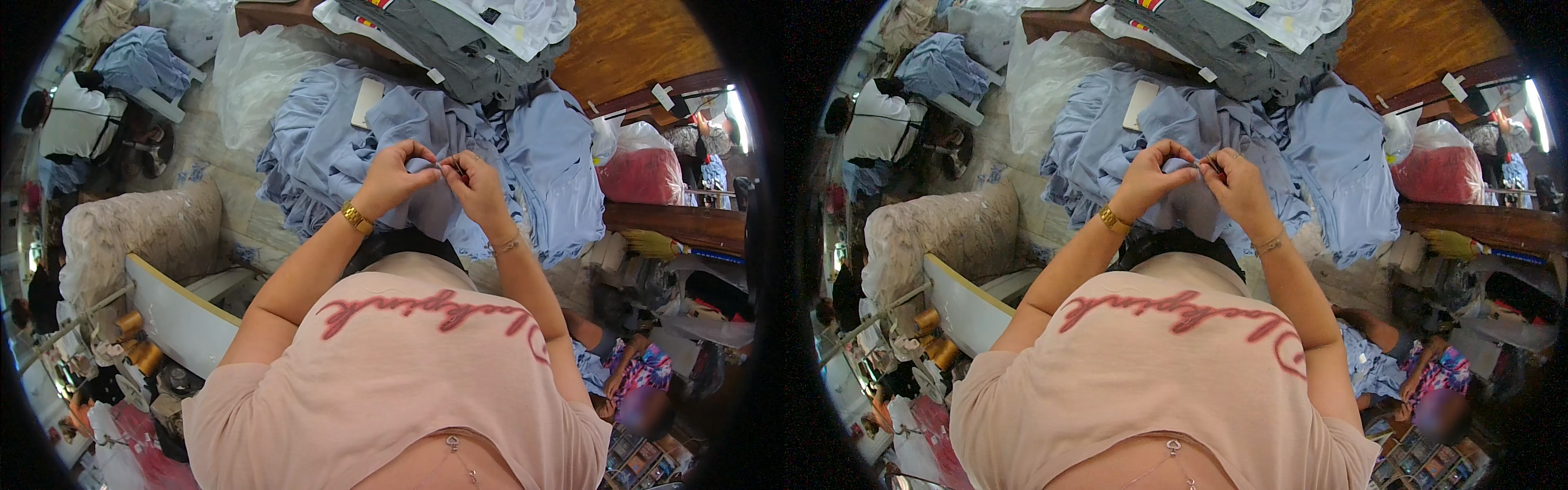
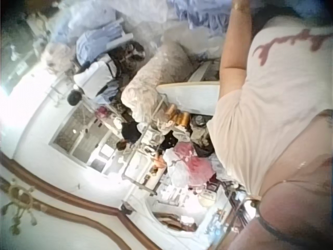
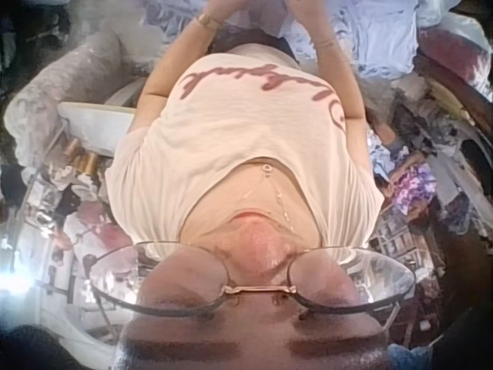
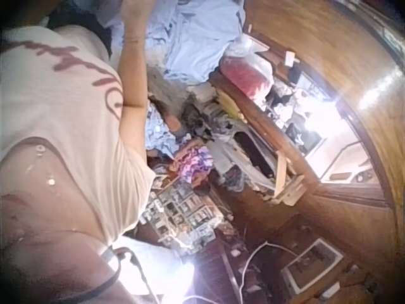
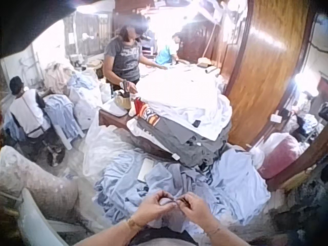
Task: The person is inspecting light blue shirts by hand and using thread snips to trim excess threads. They check the buttons and garment tags before folding the shirts and placing them onto a stack.
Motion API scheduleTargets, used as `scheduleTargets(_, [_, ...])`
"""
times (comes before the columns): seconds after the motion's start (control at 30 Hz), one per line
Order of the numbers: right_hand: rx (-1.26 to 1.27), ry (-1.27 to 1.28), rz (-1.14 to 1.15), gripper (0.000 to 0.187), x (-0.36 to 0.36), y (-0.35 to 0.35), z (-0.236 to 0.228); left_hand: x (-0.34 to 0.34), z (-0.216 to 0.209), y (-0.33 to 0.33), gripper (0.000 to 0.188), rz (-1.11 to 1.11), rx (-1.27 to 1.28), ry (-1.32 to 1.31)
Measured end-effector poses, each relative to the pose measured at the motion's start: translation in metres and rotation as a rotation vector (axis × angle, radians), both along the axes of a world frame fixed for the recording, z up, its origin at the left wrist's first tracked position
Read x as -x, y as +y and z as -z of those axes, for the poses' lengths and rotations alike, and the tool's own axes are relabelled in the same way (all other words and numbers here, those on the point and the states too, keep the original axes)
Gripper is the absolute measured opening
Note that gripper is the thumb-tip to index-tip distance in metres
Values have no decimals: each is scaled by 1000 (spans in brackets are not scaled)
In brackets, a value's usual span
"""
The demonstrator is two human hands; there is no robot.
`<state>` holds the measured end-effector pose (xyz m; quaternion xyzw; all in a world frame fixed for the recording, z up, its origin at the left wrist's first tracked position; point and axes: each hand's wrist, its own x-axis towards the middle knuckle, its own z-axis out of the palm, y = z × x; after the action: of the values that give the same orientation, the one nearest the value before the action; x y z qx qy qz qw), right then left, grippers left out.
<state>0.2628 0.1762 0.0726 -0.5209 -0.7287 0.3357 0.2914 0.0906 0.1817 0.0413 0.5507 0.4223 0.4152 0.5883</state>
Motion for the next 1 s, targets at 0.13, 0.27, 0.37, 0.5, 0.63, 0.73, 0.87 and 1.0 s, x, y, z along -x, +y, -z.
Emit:
scheduleTargets(0.13, [-6,57,29,13,3,-1,3,-2,6,1,28,5,-63,128])
scheduleTargets(0.27, [-43,27,-58,13,1,1,-2,-3,7,0,30,-28,-25,28])
scheduleTargets(0.37, [-106,-69,-109,13,2,1,-8,-3,2,-2,29,-46,-59,-16])
scheduleTargets(0.5, [-247,-124,-113,13,7,1,1,2,10,1,28,-1,-87,-18])
scheduleTargets(0.63, [-329,-123,-43,13,7,1,18,-1,6,-2,27,55,21,-60])
scheduleTargets(0.73, [-178,17,-2,11,8,-2,16,0,6,-4,25,28,84,-150])
scheduleTargets(0.87, [-95,26,-92,10,7,-4,-2,3,4,-3,24,3,-13,-72])
scheduleTargets(1.0, [-248,-43,-116,10,5,-2,4,4,7,-3,24,76,108,-161])
